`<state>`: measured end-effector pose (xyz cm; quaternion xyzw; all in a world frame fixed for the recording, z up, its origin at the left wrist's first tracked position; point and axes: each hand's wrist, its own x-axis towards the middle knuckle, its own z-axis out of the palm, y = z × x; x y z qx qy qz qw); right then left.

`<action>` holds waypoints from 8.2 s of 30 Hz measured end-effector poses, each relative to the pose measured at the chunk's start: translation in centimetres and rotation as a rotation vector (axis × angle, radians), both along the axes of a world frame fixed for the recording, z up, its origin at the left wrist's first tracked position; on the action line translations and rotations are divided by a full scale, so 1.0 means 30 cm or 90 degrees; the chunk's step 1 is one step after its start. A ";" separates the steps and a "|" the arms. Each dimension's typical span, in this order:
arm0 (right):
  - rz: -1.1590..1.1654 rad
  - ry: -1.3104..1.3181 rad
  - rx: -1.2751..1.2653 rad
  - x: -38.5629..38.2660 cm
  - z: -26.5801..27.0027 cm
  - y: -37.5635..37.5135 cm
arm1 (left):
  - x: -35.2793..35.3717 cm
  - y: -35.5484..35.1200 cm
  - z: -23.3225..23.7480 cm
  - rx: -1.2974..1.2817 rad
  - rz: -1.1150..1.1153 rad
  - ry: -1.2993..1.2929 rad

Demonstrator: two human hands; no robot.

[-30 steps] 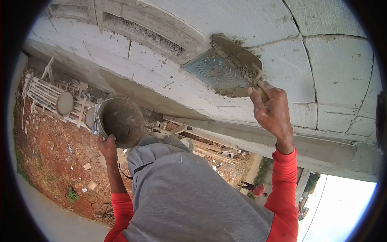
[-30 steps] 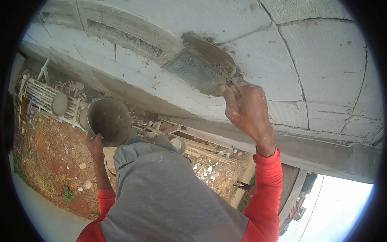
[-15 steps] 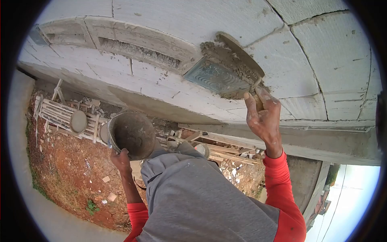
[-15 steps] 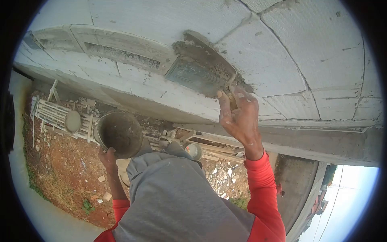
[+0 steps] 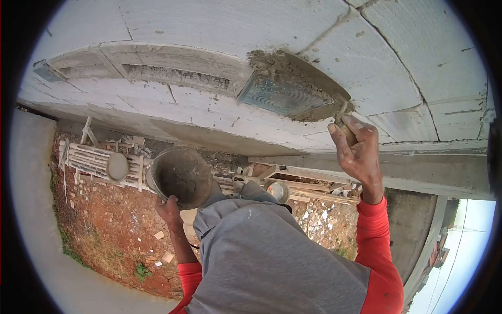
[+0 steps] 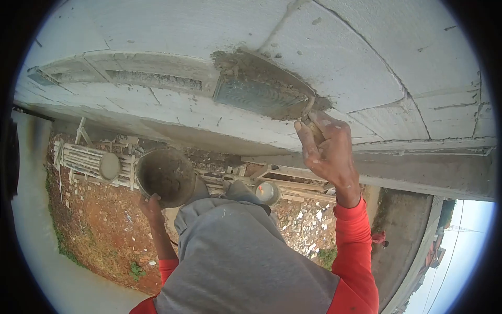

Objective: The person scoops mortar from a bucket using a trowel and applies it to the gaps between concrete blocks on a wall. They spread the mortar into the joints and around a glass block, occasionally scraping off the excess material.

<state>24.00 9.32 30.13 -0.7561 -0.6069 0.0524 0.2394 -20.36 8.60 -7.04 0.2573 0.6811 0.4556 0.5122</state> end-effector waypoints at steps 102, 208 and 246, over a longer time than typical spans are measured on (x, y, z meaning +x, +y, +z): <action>0.000 0.006 0.021 0.249 -0.040 -0.100 | 0.107 -0.021 0.103 -0.056 0.007 0.027; -0.091 0.149 -0.290 0.330 -1.021 -0.738 | 1.156 -0.092 0.176 0.046 -0.732 0.257; -0.607 0.408 -0.272 -0.300 -0.860 -0.839 | 0.983 0.083 0.167 0.188 -1.135 0.168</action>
